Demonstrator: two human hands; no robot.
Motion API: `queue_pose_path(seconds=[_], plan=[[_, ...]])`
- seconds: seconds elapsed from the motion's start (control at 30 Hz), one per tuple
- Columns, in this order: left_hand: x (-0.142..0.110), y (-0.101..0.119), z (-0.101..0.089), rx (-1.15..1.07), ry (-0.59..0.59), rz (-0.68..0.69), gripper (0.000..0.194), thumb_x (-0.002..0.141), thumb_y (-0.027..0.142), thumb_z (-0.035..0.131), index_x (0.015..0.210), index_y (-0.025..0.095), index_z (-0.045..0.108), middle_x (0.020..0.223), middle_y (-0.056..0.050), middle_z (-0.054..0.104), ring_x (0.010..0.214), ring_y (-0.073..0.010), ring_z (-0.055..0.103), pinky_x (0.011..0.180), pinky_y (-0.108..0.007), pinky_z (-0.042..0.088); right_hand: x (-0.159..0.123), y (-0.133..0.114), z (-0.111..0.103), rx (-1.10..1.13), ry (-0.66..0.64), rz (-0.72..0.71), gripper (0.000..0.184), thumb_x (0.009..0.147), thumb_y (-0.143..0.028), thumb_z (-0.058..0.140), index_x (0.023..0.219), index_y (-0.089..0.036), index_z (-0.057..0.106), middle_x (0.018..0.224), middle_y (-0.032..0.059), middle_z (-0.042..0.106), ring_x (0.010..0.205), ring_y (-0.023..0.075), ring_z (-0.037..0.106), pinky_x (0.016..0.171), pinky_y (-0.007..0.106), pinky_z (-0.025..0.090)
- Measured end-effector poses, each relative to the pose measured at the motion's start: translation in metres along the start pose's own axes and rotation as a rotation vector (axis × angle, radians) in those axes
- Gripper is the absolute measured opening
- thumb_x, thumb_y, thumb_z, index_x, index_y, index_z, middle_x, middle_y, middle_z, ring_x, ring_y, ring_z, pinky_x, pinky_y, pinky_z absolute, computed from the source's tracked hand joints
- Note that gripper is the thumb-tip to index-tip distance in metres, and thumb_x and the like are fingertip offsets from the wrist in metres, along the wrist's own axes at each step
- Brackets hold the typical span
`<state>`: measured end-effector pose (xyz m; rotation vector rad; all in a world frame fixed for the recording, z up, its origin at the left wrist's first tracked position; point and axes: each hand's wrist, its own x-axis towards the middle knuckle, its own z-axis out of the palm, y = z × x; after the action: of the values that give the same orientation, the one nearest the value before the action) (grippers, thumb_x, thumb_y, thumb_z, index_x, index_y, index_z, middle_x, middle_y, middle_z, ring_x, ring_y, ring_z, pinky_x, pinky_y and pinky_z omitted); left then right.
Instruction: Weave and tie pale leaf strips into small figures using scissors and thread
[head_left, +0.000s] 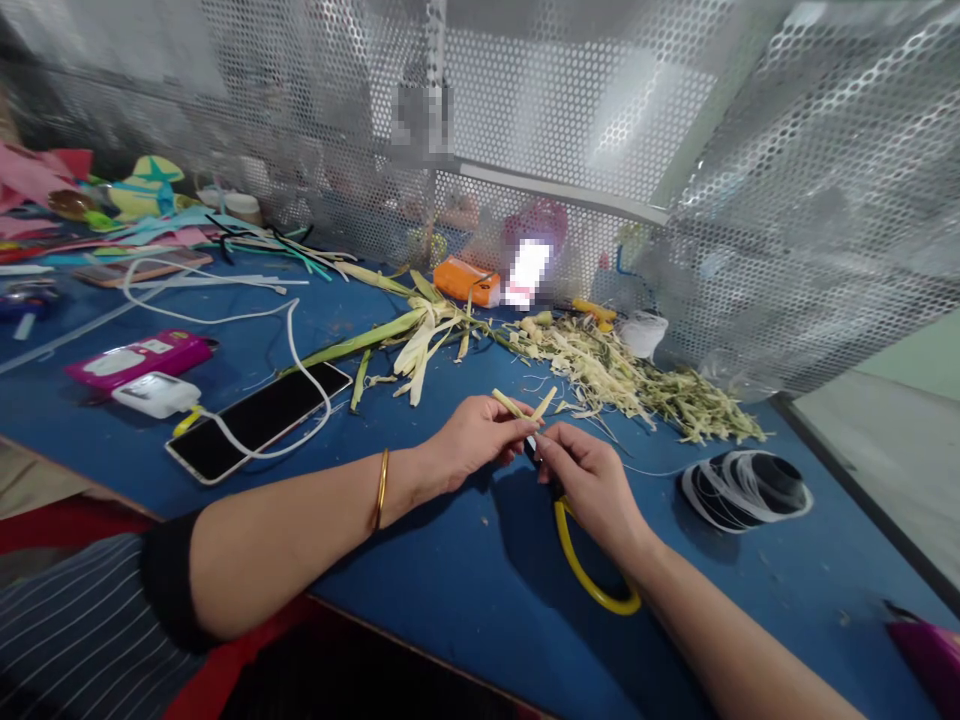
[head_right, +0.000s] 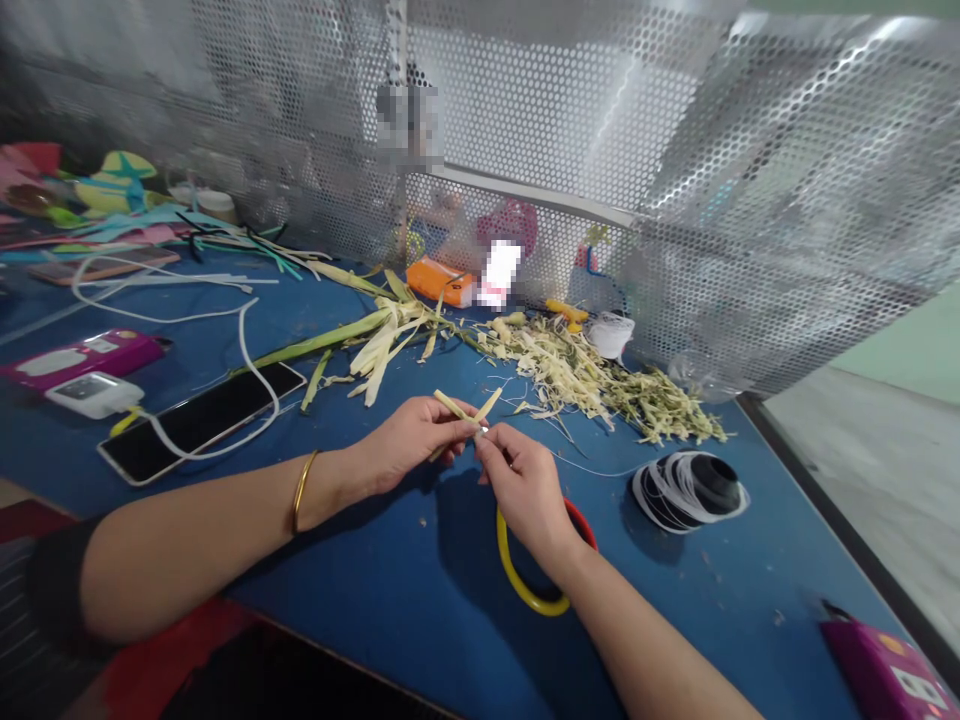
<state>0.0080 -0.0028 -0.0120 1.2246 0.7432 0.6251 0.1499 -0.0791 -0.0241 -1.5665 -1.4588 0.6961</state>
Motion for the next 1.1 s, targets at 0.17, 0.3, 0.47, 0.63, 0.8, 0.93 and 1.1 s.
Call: queue_pose_path(seconds=[0.17,0.3,0.47,0.63,0.8,0.93,1.1], plan=[[-0.001,0.000,0.003,0.037,0.037,0.038,0.007,0.076,0.018,0.067,0.080,0.012,0.067,0.054,0.003,0.057,0.047,-0.0075,0.049,0.050,-0.022,0.040,-0.008,-0.011,0.001,-0.134,0.058,-0.174,0.032,0.090,-0.031,0.049,0.060,-0.021,0.045,0.056,-0.0036,0.045,0.056,0.0119,0.042,0.055,0.025,0.032],[0.001,-0.001,-0.001,0.021,0.018,0.034,0.008,0.076,0.020,0.067,0.080,0.013,0.067,0.055,0.003,0.057,0.048,-0.0078,0.049,0.052,-0.023,0.041,-0.010,-0.014,0.000,-0.164,0.053,-0.235,0.032,0.089,-0.031,0.051,0.059,-0.021,0.045,0.057,-0.0031,0.045,0.056,0.0120,0.042,0.056,0.025,0.032],[0.002,0.007,-0.007,0.033,-0.078,-0.005,0.023,0.078,0.035,0.066,0.082,0.013,0.069,0.056,0.004,0.050,0.050,-0.0077,0.044,0.053,-0.023,0.038,0.000,-0.011,-0.011,0.120,0.085,0.056,0.037,0.087,-0.049,0.054,0.066,-0.020,0.059,0.053,-0.0014,0.053,0.054,0.0139,0.049,0.055,0.026,0.037],[-0.003,0.011,-0.004,0.111,-0.113,-0.007,0.030,0.080,0.043,0.062,0.074,0.014,0.066,0.054,0.005,0.044,0.051,-0.0091,0.040,0.052,-0.024,0.039,0.006,-0.011,-0.015,0.348,0.158,0.156,0.032,0.073,-0.050,0.070,0.072,-0.019,0.062,0.061,-0.0011,0.058,0.059,0.0134,0.053,0.058,0.025,0.042],[-0.005,0.005,-0.002,0.313,-0.162,0.041,0.030,0.074,0.042,0.067,0.081,0.013,0.071,0.065,0.000,0.056,0.058,-0.0101,0.044,0.050,-0.022,0.034,0.003,-0.008,-0.010,0.233,0.169,0.129,0.026,0.074,-0.041,0.070,0.067,-0.019,0.059,0.055,-0.0018,0.060,0.052,0.0118,0.049,0.053,0.024,0.038],[-0.005,0.005,-0.003,0.409,-0.216,0.050,0.027,0.074,0.040,0.066,0.079,0.013,0.073,0.064,0.000,0.057,0.057,-0.0095,0.043,0.052,-0.022,0.032,0.003,-0.004,-0.009,0.128,0.202,0.076,0.021,0.077,-0.036,0.066,0.067,-0.020,0.059,0.054,-0.0024,0.060,0.050,0.0124,0.050,0.053,0.025,0.038],[-0.005,0.004,-0.002,0.428,-0.180,0.089,0.022,0.074,0.034,0.065,0.075,0.013,0.073,0.059,0.001,0.055,0.055,-0.0093,0.041,0.052,-0.023,0.031,0.005,-0.007,-0.015,0.040,0.152,-0.017,0.020,0.080,-0.036,0.063,0.069,-0.019,0.062,0.060,-0.0009,0.062,0.057,0.0144,0.053,0.058,0.027,0.041]])
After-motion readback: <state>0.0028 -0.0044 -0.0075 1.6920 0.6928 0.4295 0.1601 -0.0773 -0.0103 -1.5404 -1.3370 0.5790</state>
